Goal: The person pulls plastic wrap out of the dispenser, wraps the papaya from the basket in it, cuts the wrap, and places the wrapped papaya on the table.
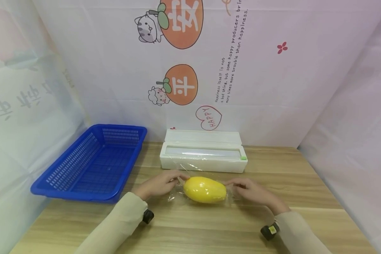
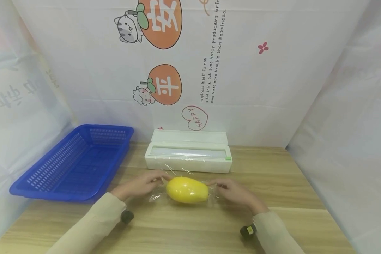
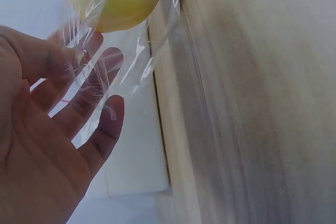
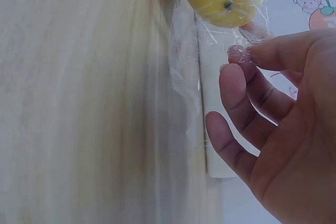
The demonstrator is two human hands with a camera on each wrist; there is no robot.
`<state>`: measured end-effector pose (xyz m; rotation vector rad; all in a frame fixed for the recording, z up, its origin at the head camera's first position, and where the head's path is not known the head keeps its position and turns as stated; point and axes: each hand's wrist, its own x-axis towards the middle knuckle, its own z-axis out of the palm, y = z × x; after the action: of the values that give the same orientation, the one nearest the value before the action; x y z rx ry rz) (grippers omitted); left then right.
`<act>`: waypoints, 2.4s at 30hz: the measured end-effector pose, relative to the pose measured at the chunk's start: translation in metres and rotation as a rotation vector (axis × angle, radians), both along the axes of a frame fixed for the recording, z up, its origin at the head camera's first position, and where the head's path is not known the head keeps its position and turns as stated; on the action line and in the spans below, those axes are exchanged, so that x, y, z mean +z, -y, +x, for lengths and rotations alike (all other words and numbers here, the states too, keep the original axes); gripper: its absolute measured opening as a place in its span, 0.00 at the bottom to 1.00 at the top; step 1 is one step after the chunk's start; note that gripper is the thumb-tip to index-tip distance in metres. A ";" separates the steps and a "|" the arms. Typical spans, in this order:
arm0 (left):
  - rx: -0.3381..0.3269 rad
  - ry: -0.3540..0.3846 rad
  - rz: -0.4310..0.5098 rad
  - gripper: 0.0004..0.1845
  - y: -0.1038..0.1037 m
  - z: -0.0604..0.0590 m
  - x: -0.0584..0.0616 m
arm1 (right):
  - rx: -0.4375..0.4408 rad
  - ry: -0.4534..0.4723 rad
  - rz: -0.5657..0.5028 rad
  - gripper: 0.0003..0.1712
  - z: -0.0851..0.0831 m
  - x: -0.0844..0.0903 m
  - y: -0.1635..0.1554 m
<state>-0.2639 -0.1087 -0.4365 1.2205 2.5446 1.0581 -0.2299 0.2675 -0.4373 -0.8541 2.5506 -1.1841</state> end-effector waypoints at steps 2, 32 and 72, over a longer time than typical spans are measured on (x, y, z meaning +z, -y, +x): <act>-0.002 0.027 0.015 0.25 -0.001 -0.004 -0.002 | -0.010 0.016 -0.013 0.19 -0.003 -0.002 0.000; 0.039 0.012 -0.053 0.26 -0.011 -0.016 0.006 | -0.159 0.162 -0.039 0.27 -0.003 0.001 -0.032; 0.205 -0.182 -0.234 0.36 -0.038 0.020 0.008 | -0.318 -0.511 0.261 0.43 0.025 -0.011 0.073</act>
<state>-0.2442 -0.0704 -0.4284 1.0567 2.8840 0.6819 -0.2048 0.1948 -0.4479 -0.7870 3.2617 -0.7366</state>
